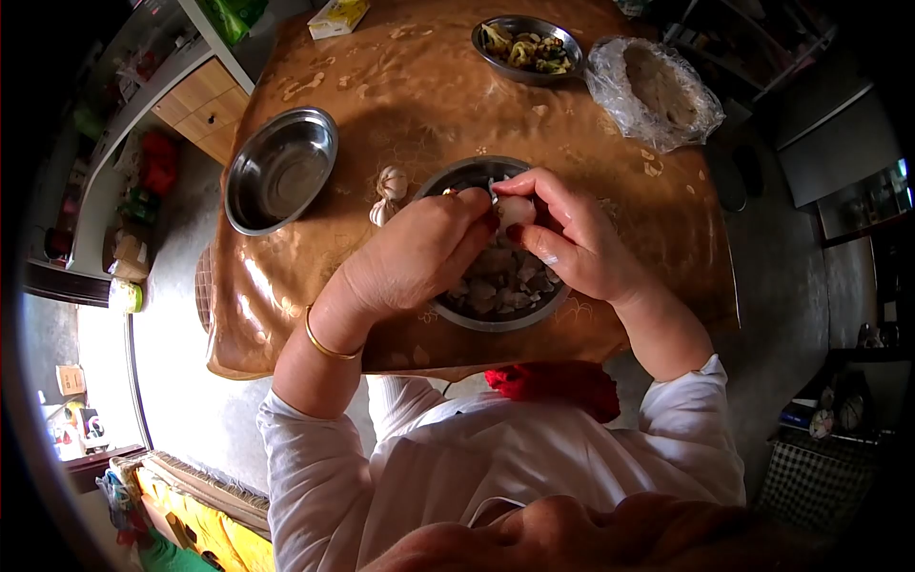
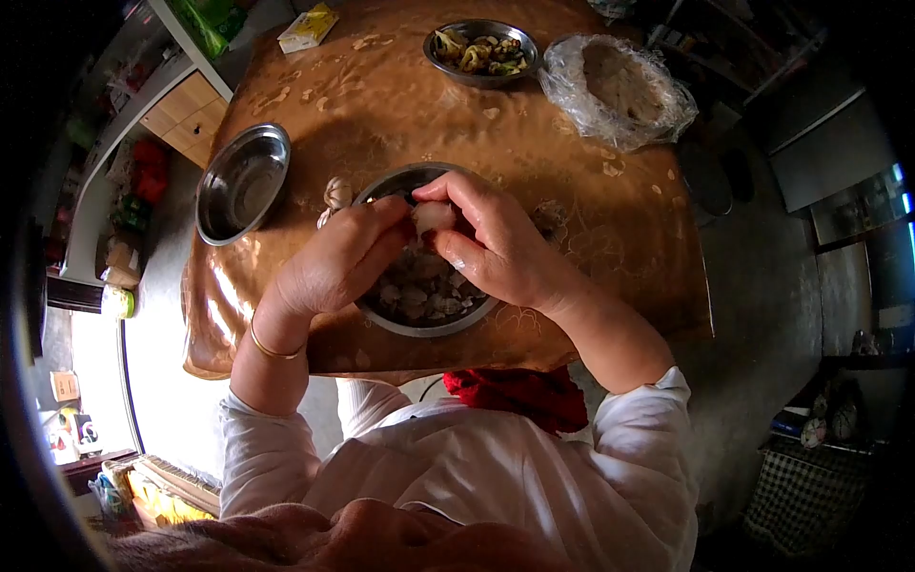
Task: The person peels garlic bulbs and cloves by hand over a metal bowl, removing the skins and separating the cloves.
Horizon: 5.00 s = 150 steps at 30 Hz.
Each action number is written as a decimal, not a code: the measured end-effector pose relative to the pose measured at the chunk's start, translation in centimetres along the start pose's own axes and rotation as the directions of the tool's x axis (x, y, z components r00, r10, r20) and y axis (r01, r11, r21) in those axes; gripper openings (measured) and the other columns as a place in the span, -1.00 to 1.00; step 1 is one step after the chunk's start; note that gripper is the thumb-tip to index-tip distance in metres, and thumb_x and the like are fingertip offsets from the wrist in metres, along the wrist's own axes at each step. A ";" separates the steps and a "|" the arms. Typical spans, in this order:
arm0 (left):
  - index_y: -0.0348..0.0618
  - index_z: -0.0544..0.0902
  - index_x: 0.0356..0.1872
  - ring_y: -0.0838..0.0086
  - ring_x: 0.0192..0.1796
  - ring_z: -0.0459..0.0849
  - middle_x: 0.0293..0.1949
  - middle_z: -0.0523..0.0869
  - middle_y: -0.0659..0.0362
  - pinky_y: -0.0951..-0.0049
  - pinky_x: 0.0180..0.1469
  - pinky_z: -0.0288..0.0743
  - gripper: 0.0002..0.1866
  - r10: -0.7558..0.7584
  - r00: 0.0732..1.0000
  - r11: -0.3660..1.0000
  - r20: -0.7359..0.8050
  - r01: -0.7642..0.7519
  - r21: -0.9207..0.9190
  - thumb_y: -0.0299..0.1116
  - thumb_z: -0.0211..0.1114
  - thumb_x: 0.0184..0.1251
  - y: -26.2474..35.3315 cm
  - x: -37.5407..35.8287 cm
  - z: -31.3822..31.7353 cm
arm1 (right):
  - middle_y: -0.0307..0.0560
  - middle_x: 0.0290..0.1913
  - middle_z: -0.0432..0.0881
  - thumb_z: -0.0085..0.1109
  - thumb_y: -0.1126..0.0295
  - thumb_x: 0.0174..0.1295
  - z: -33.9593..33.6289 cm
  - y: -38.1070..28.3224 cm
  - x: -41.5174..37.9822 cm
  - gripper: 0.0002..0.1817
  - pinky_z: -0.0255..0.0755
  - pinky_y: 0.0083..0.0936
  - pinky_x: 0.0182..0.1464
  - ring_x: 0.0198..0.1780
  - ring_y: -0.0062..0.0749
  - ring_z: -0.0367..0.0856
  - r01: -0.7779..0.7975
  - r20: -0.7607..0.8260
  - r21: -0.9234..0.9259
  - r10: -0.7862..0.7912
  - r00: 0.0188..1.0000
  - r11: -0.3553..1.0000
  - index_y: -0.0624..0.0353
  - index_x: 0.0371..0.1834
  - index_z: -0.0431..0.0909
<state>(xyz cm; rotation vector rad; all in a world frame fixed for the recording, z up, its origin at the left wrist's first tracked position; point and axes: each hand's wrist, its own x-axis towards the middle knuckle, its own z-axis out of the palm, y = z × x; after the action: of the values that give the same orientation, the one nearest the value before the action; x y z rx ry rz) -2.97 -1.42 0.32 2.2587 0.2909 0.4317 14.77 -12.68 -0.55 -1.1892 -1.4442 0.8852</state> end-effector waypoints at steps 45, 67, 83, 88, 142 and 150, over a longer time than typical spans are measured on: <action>-0.22 0.59 -0.39 -0.08 -0.33 0.67 -0.45 0.69 -0.11 0.03 -0.25 0.55 -0.78 -0.103 0.989 0.952 -0.111 0.130 0.278 -0.26 0.13 0.28 0.1 0.0 0.5 | -0.18 -0.04 0.56 -0.07 0.40 0.24 -1.2 0.9 0.4 -0.62 0.39 -0.64 -0.11 -0.15 -0.60 0.47 -0.230 0.079 0.627 0.233 0.969 0.744 0.15 0.12 0.48; -0.28 0.57 -0.34 -0.11 -0.32 0.65 -0.40 0.67 -0.14 0.04 -0.28 0.53 -0.79 -0.100 0.987 0.992 -0.125 0.109 0.070 -0.30 0.17 0.30 0.9 -0.2 0.4 | -0.30 -0.10 0.49 -0.01 0.61 0.24 -0.3 0.5 0.2 -0.61 0.40 -0.65 -0.03 -0.13 -0.68 0.43 -0.096 0.075 0.308 0.076 0.994 0.947 0.19 0.16 0.41; -0.39 0.59 -0.16 0.07 -0.22 0.65 -0.31 0.67 -0.13 0.21 -0.12 0.50 -0.74 -0.123 0.992 0.978 0.007 0.122 -0.168 -0.45 0.00 0.29 0.5 0.0 0.3 | 0.05 -0.03 0.56 0.14 0.71 0.07 -0.2 0.7 0.4 -0.59 0.45 -0.35 0.09 0.00 -0.08 0.59 0.357 0.054 -0.290 -0.357 0.932 0.888 0.23 0.04 0.49; -0.39 0.57 -0.10 0.30 -0.18 0.64 -0.25 0.68 -0.01 0.36 -0.07 0.50 -0.74 -0.143 0.989 0.978 0.022 0.145 -0.147 -0.52 0.00 0.28 0.1 -0.1 0.5 | 0.05 -0.03 0.57 0.13 0.69 0.09 0.1 0.5 0.0 -0.59 0.45 -0.37 0.09 0.01 -0.15 0.59 0.286 0.043 -0.222 -0.283 0.958 0.932 0.24 0.05 0.48; -0.40 0.58 -0.09 0.09 -0.20 0.67 -0.27 0.69 -0.15 0.25 -0.10 0.50 -0.70 -0.004 0.996 0.955 -0.085 -0.021 -0.295 -0.48 0.01 0.24 -0.1 0.0 1.3 | -0.11 -0.08 0.49 0.10 0.69 0.16 0.1 0.3 -0.2 -0.64 0.42 -0.52 0.07 -0.05 -0.45 0.51 0.247 0.037 -0.139 -0.244 0.969 0.959 0.25 0.05 0.45; -0.41 0.57 -0.09 0.06 -0.20 0.66 -0.27 0.68 -0.15 0.24 -0.10 0.50 -0.71 -0.057 0.998 0.938 -0.015 0.049 -0.343 -0.43 0.05 0.28 0.1 -0.1 0.6 | -0.13 -0.09 0.47 0.08 0.66 0.17 0.3 0.7 -0.4 -0.62 0.42 -0.54 0.06 -0.06 -0.52 0.49 0.033 0.010 0.218 -0.036 0.999 0.975 0.23 0.08 0.42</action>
<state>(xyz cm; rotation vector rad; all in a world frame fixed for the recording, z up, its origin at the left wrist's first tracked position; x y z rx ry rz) -2.83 -1.90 0.01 1.9013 0.2657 0.4447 14.58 -12.89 -1.37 -0.9933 -1.3365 1.0023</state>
